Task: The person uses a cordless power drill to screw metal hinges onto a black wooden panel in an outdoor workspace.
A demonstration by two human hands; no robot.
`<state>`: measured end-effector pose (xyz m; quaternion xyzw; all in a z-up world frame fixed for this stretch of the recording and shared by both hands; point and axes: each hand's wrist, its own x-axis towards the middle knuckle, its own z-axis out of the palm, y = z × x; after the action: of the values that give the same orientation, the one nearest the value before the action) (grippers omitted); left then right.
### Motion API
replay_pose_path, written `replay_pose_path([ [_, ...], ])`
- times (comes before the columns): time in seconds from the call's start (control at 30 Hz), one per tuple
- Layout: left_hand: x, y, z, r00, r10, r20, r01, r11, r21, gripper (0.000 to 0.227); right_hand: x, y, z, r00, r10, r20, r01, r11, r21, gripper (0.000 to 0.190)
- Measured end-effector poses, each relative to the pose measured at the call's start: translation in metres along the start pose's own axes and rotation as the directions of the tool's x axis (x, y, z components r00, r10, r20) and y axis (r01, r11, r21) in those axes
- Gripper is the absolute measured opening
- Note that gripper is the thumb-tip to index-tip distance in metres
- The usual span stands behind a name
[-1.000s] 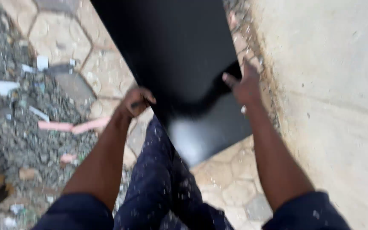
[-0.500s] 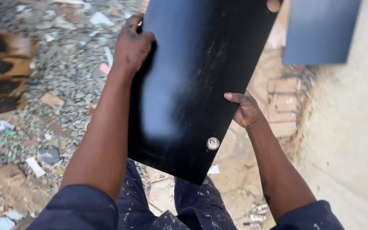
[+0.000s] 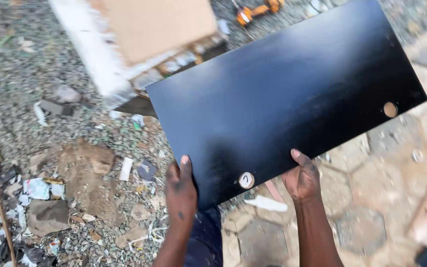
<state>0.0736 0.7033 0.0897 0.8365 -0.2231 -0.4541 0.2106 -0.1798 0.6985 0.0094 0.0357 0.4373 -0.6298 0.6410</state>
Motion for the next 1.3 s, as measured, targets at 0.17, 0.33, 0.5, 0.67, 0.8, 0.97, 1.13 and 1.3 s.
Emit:
replay_pose_path([
  [0.17,0.075,-0.014,-0.044,0.990,0.049,-0.136,-0.083,0.962,-0.261,0.046,0.038,0.053,0.118,0.998,0.065,0.003,-0.064,0.983,-0.173,0.069],
  [0.33,0.132,0.007,-0.081,0.971,-0.101,-0.217,0.010,0.922,-0.386,0.057,0.137,0.111,0.117,0.960,0.185,0.211,-0.120,0.950,-0.288,0.027],
  [0.5,0.178,0.000,-0.090,0.931,0.055,-0.360,-0.262,0.787,-0.559,0.045,0.215,0.163,0.137,0.961,0.160,0.227,-0.077,0.939,-0.335,0.012],
  [0.67,0.217,0.011,-0.100,0.920,0.028,-0.390,-0.249,0.812,-0.528,0.040,0.217,0.178,0.183,0.936,0.215,0.279,-0.062,0.879,-0.472,0.032],
  [0.8,0.236,0.039,-0.107,0.958,-0.163,-0.236,-0.012,0.798,-0.602,0.071,0.188,0.182,0.210,0.930,0.323,0.173,-0.157,0.778,-0.609,0.044],
  [0.97,0.206,0.010,-0.090,0.978,-0.191,-0.081,0.083,0.720,-0.689,0.042,0.119,0.167,0.230,0.892,0.428,0.145,-0.225,0.698,-0.680,0.040],
  [1.13,0.148,-0.041,-0.017,0.965,-0.226,0.135,0.263,0.795,-0.547,0.036,0.077,0.167,0.147,0.905,0.421,0.064,-0.279,0.700,-0.658,0.034],
  [1.3,0.101,-0.115,0.066,0.902,0.030,0.431,0.180,0.881,-0.437,0.028,0.030,0.155,-0.011,0.958,0.282,-0.055,-0.287,0.928,-0.237,0.024],
])
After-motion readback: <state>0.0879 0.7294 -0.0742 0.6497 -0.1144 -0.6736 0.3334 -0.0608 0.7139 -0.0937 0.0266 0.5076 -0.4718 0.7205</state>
